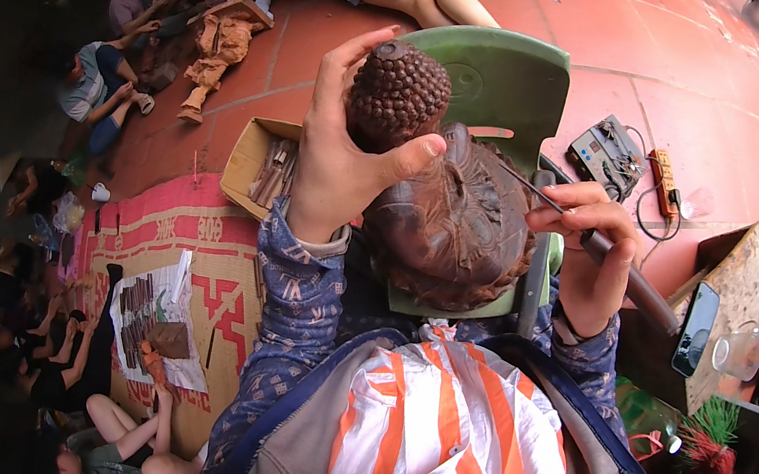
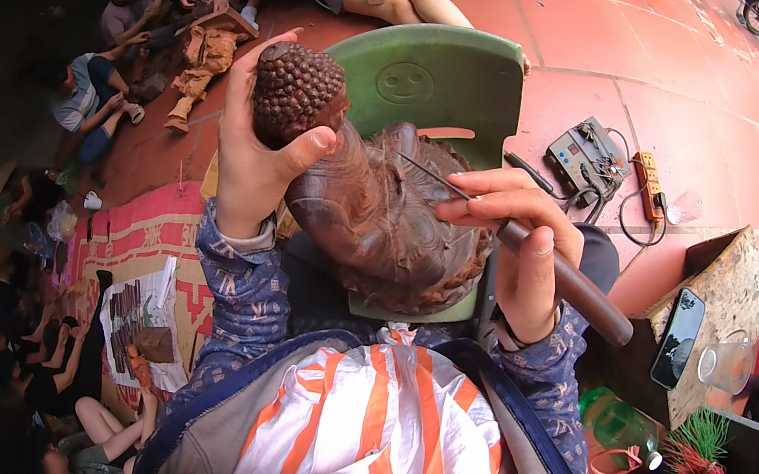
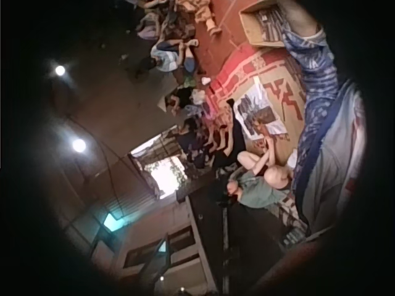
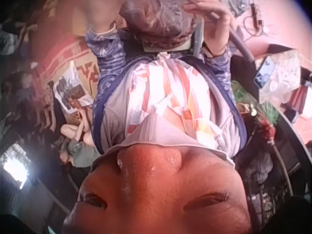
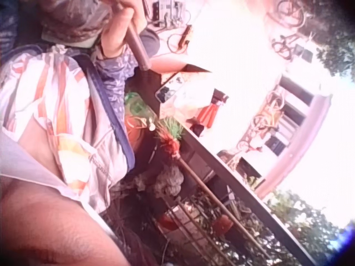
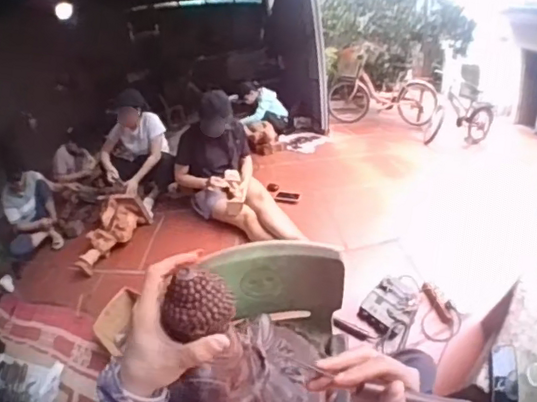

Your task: The person carves a small wooden object, likely a Buddha head, using a chisel and a mallet. They hold the object in one hand and strike the chisel with the mallet to shape the surface details.

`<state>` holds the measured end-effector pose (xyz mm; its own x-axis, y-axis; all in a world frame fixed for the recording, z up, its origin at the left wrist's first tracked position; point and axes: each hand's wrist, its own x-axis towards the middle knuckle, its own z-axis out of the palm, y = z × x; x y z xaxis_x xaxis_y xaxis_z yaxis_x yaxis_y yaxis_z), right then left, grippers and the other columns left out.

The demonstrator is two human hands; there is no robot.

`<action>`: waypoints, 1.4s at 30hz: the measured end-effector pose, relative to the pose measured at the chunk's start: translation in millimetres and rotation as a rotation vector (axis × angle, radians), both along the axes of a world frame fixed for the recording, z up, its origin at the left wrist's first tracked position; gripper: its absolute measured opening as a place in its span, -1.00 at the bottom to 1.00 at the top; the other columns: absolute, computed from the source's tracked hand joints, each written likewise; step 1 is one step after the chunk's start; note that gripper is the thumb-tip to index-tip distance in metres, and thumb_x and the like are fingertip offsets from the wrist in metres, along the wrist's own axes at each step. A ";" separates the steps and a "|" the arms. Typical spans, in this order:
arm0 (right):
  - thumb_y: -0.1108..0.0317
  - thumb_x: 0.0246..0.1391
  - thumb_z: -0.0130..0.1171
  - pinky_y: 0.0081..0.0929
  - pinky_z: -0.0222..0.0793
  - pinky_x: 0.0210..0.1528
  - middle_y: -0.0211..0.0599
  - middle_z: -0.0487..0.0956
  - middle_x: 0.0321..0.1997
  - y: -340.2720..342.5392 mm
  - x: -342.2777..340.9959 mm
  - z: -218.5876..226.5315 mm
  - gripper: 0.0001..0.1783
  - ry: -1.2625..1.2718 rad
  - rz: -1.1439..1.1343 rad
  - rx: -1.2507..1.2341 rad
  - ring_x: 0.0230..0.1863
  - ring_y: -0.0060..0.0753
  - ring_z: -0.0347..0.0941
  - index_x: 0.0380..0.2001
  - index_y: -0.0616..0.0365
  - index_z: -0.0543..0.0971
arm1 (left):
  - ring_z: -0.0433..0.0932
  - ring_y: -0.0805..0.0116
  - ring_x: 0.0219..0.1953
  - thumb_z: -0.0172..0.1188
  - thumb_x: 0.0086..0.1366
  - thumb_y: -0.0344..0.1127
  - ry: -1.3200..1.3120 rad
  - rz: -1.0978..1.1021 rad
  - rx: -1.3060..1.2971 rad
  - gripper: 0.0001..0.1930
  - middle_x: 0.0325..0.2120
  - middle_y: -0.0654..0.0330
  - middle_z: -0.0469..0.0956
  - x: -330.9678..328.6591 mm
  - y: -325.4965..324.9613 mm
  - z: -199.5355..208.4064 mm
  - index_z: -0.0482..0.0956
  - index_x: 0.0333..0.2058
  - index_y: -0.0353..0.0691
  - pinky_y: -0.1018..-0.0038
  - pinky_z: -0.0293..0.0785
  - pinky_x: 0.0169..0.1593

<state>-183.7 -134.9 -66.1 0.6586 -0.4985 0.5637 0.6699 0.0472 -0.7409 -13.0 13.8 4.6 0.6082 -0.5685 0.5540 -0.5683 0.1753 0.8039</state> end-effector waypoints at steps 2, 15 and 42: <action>-0.12 0.29 -0.22 -0.37 0.47 -0.14 0.04 0.51 -0.25 5.2 2.5 -0.9 -0.35 -0.038 -0.089 0.017 -0.31 -0.21 0.52 -0.42 0.34 0.49 | 0.50 0.24 -0.03 0.44 0.01 -0.28 -0.054 0.051 -0.126 -0.22 -0.06 0.01 0.44 2.9 10.7 -7.8 0.20 0.15 -0.32 0.36 0.40 0.09; 0.46 -0.27 0.27 -0.36 0.16 -0.65 -0.29 0.35 -0.67 33.6 -17.8 7.4 -0.82 0.075 0.117 -0.700 -0.71 -0.18 0.30 -0.59 0.22 0.45 | 0.53 0.04 -0.10 0.32 0.12 -0.20 -0.435 -0.540 -0.058 -0.56 -0.13 0.00 0.50 -76.4 27.5 -20.7 0.49 -0.10 -0.35 0.29 0.50 -0.07; 0.34 0.05 0.21 -0.43 0.45 -0.25 -0.08 0.53 -0.17 -38.5 -43.2 -138.5 -0.58 1.004 -0.478 -0.524 -0.30 -0.33 0.53 -0.03 0.27 0.42 | 0.05 0.64 -0.73 -0.22 0.38 0.24 0.395 0.190 -0.464 -0.40 -0.72 0.38 0.14 -1.9 106.8 -83.3 0.33 -0.12 -0.30 0.65 -0.10 -0.65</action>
<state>-226.9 -173.4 -204.6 0.7288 -0.6746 0.1169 -0.3399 -0.5047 -0.7935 -14.9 120.6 -78.7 0.8836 -0.1851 0.4301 -0.3003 0.4807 0.8239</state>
